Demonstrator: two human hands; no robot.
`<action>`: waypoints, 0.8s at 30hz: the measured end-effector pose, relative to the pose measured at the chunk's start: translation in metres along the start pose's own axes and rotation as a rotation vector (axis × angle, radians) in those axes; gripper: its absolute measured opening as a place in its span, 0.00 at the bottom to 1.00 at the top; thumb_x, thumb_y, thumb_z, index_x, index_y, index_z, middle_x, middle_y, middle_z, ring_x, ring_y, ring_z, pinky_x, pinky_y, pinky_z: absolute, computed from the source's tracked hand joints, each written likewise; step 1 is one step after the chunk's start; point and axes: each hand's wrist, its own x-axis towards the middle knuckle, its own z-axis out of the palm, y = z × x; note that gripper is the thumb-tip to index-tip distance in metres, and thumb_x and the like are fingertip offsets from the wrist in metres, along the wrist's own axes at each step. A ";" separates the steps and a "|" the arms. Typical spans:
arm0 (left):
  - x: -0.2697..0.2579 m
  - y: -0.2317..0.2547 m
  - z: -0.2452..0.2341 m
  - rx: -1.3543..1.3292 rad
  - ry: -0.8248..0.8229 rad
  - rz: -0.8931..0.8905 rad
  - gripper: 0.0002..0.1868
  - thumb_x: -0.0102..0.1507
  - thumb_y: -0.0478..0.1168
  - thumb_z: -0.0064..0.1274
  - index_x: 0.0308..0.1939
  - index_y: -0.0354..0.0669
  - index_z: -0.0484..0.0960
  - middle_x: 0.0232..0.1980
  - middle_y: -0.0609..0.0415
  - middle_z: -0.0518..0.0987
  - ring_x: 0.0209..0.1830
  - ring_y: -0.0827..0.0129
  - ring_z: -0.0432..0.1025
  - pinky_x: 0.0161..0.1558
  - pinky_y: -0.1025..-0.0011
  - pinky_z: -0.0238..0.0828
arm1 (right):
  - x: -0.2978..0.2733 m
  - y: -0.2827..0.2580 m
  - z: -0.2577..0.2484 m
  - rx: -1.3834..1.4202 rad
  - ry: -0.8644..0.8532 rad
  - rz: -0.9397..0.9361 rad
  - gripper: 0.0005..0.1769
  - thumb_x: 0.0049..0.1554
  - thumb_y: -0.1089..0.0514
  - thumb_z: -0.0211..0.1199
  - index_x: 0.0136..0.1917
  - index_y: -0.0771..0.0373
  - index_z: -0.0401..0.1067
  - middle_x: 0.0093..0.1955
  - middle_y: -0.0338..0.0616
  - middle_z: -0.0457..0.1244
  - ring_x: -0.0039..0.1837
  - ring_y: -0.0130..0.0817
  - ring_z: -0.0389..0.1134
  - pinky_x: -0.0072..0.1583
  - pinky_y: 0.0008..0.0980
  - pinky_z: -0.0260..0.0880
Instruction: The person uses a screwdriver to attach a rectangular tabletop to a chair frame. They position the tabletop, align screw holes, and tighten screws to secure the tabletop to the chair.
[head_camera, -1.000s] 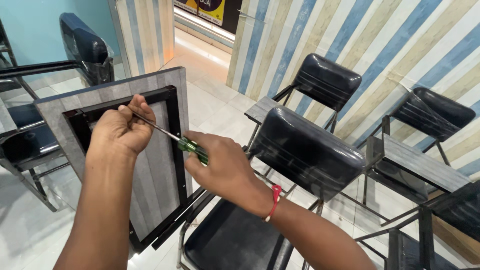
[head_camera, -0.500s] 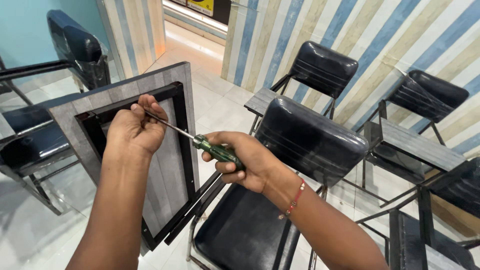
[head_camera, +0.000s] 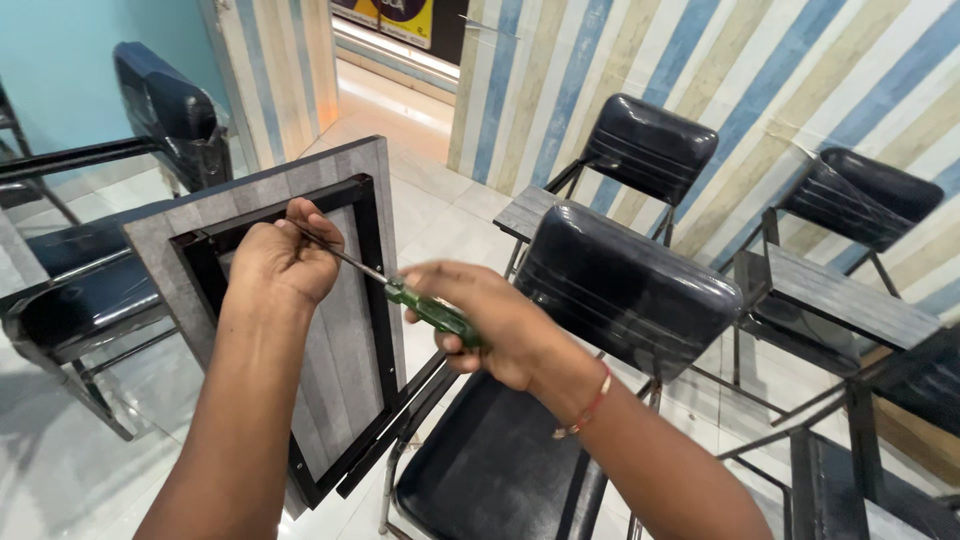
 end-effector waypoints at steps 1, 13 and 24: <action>0.000 0.001 0.000 -0.018 0.005 -0.002 0.14 0.72 0.30 0.29 0.45 0.33 0.74 0.34 0.53 0.79 0.28 0.73 0.75 0.31 0.77 0.75 | 0.002 -0.001 -0.004 0.366 -0.097 0.203 0.19 0.64 0.54 0.57 0.57 0.75 0.66 0.42 0.49 0.67 0.29 0.22 0.59 0.24 0.21 0.54; 0.005 -0.003 -0.002 0.094 -0.060 0.037 0.20 0.74 0.35 0.24 0.49 0.28 0.74 0.38 0.47 0.80 0.30 0.70 0.73 0.35 0.72 0.78 | -0.013 0.000 0.020 -1.254 0.301 -0.609 0.20 0.54 0.55 0.57 0.60 0.56 0.75 0.39 0.50 0.70 0.39 0.54 0.72 0.42 0.51 0.72; -0.003 -0.012 0.004 -0.022 0.037 0.097 0.21 0.74 0.36 0.24 0.43 0.30 0.76 0.33 0.50 0.80 0.28 0.72 0.76 0.32 0.77 0.77 | 0.007 0.003 -0.008 -0.180 -0.148 0.073 0.25 0.58 0.58 0.54 0.68 0.61 0.68 0.34 0.38 0.63 0.27 0.23 0.57 0.26 0.27 0.54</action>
